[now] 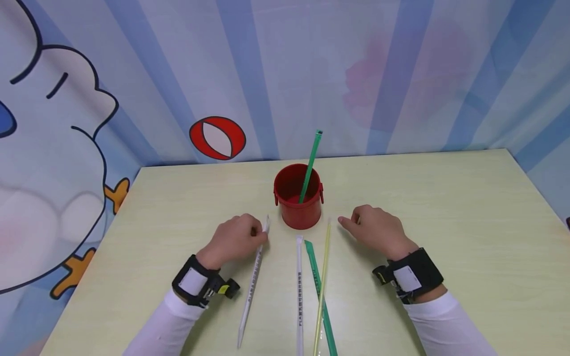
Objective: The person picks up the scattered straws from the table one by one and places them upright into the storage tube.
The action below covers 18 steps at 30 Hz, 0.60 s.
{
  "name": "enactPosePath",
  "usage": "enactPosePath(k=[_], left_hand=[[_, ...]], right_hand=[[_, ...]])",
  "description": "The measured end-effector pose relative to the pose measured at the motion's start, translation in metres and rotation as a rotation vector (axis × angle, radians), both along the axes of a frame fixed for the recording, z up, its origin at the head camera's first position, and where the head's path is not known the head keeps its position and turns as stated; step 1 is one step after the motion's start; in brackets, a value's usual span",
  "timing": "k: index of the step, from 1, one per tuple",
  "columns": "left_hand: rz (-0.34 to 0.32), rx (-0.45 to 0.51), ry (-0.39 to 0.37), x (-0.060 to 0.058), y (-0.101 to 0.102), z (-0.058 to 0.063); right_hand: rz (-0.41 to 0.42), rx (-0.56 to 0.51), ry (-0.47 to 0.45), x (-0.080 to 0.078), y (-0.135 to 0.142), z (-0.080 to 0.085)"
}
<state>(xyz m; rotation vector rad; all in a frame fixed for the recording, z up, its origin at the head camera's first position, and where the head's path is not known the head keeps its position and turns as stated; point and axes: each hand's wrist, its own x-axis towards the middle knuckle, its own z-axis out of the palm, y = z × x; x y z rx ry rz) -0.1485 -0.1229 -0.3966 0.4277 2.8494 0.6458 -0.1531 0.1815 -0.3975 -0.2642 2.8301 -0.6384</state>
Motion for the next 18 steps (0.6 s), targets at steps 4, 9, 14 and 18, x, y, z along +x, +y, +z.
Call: enactPosePath(k=[4,9,14,18], left_hand=[[0.035,0.031,0.029,-0.002,-0.003,0.004],[0.087,0.070,0.078,-0.006,-0.007,0.010],[0.137,0.131,0.150,-0.009,-0.012,0.018],[0.159,0.179,0.218,-0.010,-0.014,0.024]], right_hand=[[-0.003,-0.003,0.000,0.000,0.000,0.000],[-0.007,-0.005,0.003,0.000,0.000,-0.001],[-0.007,-0.006,0.002,0.000,0.000,-0.001],[-0.011,-0.007,0.001,0.000,0.001,-0.001]])
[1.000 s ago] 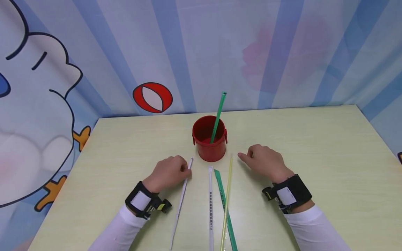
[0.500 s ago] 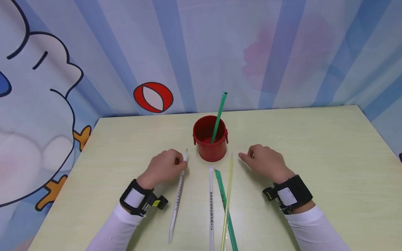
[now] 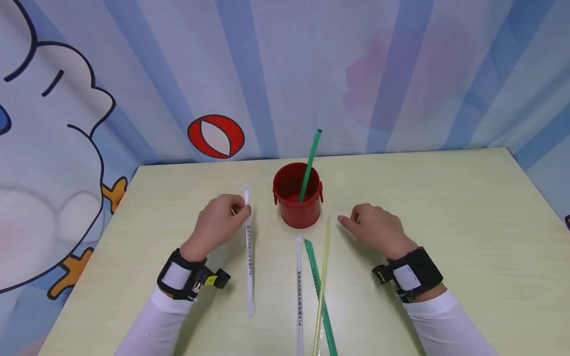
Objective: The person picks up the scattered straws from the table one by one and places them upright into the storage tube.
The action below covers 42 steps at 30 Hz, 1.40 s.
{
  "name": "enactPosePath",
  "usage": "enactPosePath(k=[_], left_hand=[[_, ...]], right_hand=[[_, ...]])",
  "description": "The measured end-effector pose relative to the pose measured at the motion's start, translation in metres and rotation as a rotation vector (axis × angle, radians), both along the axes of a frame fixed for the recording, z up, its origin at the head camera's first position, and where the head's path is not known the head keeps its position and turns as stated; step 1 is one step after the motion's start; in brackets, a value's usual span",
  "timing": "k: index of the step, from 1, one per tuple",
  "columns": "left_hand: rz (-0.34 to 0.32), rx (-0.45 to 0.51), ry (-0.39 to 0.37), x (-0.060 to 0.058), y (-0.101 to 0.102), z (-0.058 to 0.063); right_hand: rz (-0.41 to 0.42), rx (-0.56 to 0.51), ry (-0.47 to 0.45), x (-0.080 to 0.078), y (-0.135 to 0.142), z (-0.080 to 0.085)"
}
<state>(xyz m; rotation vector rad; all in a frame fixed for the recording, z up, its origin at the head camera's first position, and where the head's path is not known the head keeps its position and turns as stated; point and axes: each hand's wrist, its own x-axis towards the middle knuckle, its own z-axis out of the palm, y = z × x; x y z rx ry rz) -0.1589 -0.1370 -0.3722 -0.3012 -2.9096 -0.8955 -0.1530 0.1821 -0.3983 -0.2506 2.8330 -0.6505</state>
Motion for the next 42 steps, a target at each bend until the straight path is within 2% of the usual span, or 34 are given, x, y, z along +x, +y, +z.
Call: enactPosePath(k=[13,23,31,42], left_hand=[[0.052,0.154,0.227,0.005,0.002,0.019],[-0.009,0.287,0.366,0.008,-0.001,0.036],[-0.066,0.366,0.439,0.006,-0.002,0.049],[-0.062,0.464,0.545,0.005,0.001,0.066]], right_hand=[[0.007,-0.004,0.015,0.001,0.000,0.001],[0.011,-0.005,0.037,0.000,0.001,-0.001],[0.008,-0.009,0.029,0.000,0.000,-0.003],[0.000,-0.008,0.041,-0.001,0.001,-0.004]])
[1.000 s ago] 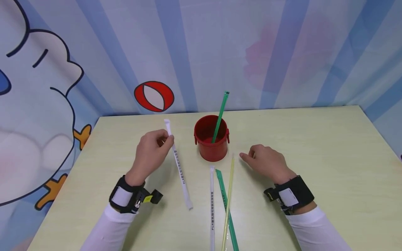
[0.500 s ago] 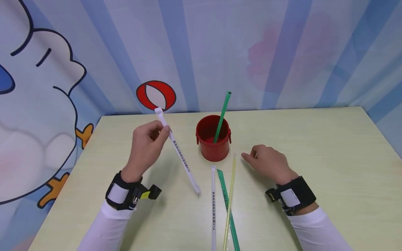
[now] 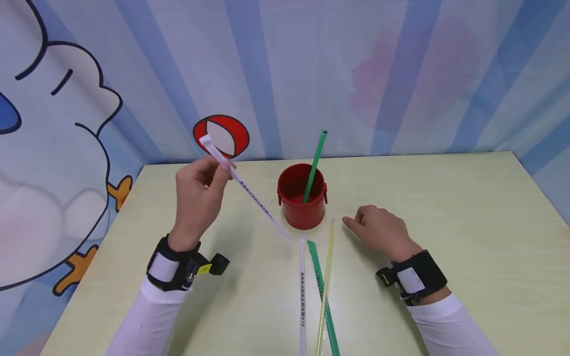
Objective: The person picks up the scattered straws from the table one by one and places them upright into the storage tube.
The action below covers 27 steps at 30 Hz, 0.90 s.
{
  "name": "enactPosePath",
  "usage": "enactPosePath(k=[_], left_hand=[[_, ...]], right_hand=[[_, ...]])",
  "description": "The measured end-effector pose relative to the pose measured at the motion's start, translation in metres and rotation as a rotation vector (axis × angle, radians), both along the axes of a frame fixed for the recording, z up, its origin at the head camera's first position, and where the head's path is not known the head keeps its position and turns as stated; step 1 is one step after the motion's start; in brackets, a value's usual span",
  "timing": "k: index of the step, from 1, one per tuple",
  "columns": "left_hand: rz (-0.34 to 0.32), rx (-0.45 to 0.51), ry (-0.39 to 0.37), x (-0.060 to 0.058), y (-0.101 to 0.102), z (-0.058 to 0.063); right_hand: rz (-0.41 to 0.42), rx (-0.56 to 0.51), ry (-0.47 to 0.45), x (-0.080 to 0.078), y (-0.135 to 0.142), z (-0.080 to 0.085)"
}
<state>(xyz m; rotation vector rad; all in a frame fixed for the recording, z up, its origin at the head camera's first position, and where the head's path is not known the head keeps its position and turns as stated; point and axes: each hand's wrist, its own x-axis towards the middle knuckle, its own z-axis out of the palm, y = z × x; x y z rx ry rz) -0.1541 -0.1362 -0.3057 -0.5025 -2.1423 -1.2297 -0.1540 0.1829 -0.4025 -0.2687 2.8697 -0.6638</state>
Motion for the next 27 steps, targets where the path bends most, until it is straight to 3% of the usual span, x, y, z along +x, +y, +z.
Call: enactPosePath(k=[5,16,27], left_hand=[[-0.005,0.048,0.052,0.000,0.000,0.005],[-0.018,0.131,0.075,0.000,-0.003,0.010],[-0.012,0.241,0.152,-0.003,-0.005,0.014]], right_hand=[[-0.004,-0.002,0.004,0.000,-0.001,-0.001],[-0.012,0.004,0.002,0.000,0.000,0.000],[-0.015,0.001,0.002,0.001,-0.001,0.001]])
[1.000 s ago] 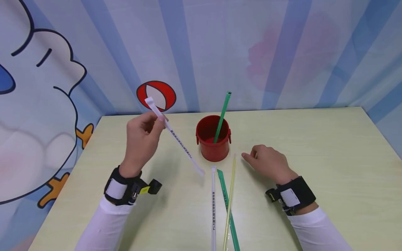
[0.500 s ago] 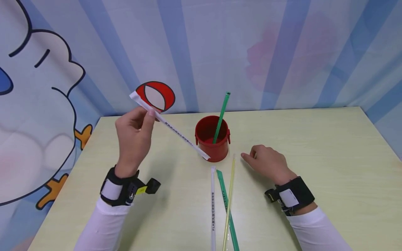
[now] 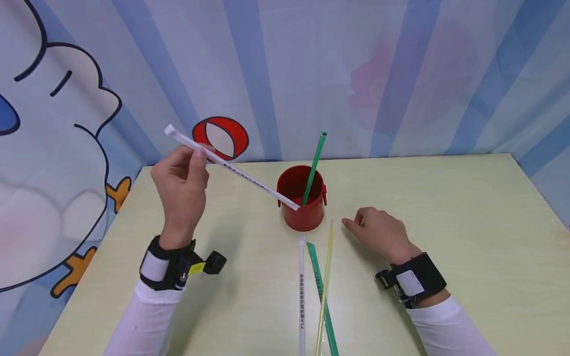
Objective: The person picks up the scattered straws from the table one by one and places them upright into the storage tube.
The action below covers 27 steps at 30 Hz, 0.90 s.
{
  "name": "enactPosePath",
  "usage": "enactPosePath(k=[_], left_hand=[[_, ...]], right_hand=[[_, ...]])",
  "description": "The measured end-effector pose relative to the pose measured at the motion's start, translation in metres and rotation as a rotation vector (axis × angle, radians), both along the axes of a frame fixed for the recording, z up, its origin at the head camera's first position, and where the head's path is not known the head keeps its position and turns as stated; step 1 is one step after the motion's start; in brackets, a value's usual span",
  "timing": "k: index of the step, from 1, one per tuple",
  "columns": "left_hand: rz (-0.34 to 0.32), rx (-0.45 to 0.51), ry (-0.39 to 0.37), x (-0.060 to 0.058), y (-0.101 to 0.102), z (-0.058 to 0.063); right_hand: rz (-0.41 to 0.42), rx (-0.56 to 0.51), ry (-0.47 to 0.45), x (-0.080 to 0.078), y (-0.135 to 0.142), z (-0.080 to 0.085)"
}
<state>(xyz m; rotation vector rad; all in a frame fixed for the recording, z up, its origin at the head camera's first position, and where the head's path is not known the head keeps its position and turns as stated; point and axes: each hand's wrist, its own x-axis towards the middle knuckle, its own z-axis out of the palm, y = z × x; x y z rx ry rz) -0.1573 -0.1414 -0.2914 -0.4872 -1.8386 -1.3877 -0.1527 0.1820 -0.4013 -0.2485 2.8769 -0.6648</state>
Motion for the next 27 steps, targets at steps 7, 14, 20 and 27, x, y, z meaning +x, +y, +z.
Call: enactPosePath(k=[7,14,20,27], left_hand=[[0.027,0.043,0.040,-0.002,-0.001,0.001],[0.038,-0.029,-0.031,-0.002,0.003,-0.006],[0.078,-0.115,-0.084,-0.007,0.010,-0.013],[0.073,-0.144,-0.143,-0.015,0.018,-0.028]], right_hand=[[-0.003,0.001,-0.002,0.000,0.000,-0.001],[-0.004,-0.002,0.001,0.000,0.000,-0.001],[-0.008,-0.005,-0.001,0.000,0.000,-0.001],[-0.007,-0.003,-0.002,-0.001,0.001,-0.001]])
